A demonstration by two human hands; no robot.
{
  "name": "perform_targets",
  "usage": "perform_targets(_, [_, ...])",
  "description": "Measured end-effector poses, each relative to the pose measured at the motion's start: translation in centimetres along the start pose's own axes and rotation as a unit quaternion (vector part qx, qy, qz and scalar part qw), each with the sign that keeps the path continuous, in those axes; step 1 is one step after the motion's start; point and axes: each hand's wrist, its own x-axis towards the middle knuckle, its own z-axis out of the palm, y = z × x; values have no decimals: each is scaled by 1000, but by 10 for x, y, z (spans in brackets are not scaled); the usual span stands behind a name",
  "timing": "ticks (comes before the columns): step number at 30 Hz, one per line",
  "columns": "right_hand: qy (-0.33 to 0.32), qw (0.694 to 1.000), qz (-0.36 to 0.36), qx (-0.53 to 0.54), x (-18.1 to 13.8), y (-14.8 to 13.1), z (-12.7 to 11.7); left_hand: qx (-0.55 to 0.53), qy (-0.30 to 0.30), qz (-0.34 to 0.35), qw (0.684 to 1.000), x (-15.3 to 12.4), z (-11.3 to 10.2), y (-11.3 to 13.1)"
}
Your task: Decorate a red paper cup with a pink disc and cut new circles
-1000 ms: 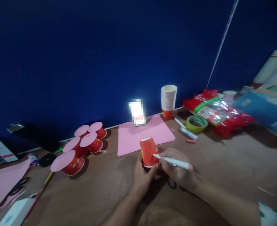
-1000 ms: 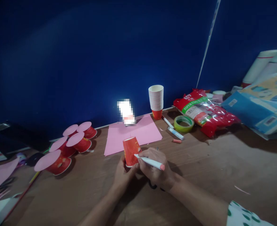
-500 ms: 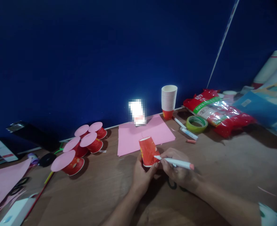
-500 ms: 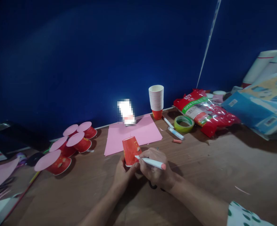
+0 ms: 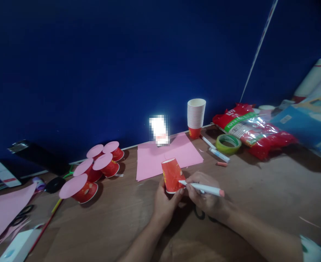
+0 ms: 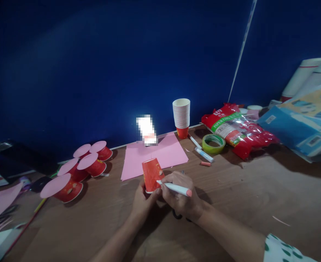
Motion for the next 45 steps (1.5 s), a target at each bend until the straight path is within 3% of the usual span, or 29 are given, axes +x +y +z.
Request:
perform_targets(19, [21, 1000, -11, 17, 2, -1, 0, -26, -20, 0, 999, -3, 3, 0])
perform_targets(29, [8, 998, 64, 22, 2, -7, -5, -80, -36, 0, 996, -3, 5, -2])
perform_targets(35, [12, 998, -14, 62, -5, 1, 1, -90, -36, 11, 995, -2, 6, -5])
perform_targets(40, [41, 996, -32, 77, -7, 3, 8, -78, -13, 16, 997, 0, 5, -11])
perform_targets(45, [21, 997, -26, 65, -8, 4, 7, -80, -31, 18, 996, -1, 4, -12])
